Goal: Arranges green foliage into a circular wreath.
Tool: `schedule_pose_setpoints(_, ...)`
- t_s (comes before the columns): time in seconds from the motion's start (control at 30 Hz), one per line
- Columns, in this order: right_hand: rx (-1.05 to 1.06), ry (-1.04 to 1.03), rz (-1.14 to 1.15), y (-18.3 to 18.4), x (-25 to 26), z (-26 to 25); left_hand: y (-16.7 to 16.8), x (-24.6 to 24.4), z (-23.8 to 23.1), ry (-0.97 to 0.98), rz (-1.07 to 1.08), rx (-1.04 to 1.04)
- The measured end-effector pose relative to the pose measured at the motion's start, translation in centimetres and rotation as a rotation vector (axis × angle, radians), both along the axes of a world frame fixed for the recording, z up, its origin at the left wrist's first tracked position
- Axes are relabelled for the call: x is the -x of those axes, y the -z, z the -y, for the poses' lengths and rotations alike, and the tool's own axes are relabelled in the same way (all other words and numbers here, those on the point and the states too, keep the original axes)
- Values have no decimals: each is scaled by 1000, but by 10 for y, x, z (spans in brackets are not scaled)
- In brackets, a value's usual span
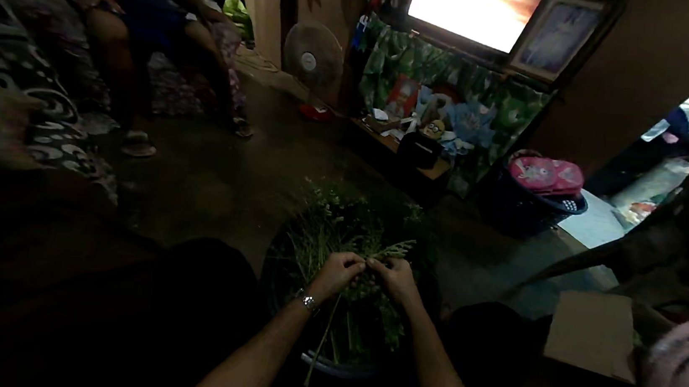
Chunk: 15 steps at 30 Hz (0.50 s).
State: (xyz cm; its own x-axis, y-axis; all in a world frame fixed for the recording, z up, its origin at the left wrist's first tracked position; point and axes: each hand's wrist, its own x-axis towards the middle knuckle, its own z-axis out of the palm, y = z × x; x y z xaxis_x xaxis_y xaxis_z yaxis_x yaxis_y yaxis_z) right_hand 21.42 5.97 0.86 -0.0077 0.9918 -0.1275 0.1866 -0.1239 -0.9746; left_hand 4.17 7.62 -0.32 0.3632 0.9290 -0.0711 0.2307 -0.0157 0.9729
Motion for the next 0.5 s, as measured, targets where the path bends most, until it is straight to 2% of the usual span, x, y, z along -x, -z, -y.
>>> schedule_pose_setpoints(0.2,-43,7,60,-3,5,3,8,-3,0,-60,54,-22)
schedule_pose_setpoints(0.4,-140,-14,171,0,5,3,13,-13,4,-119,263,101)
schedule_pose_setpoints(0.5,-180,-31,268,3,4,3,11,-12,4,-120,244,125)
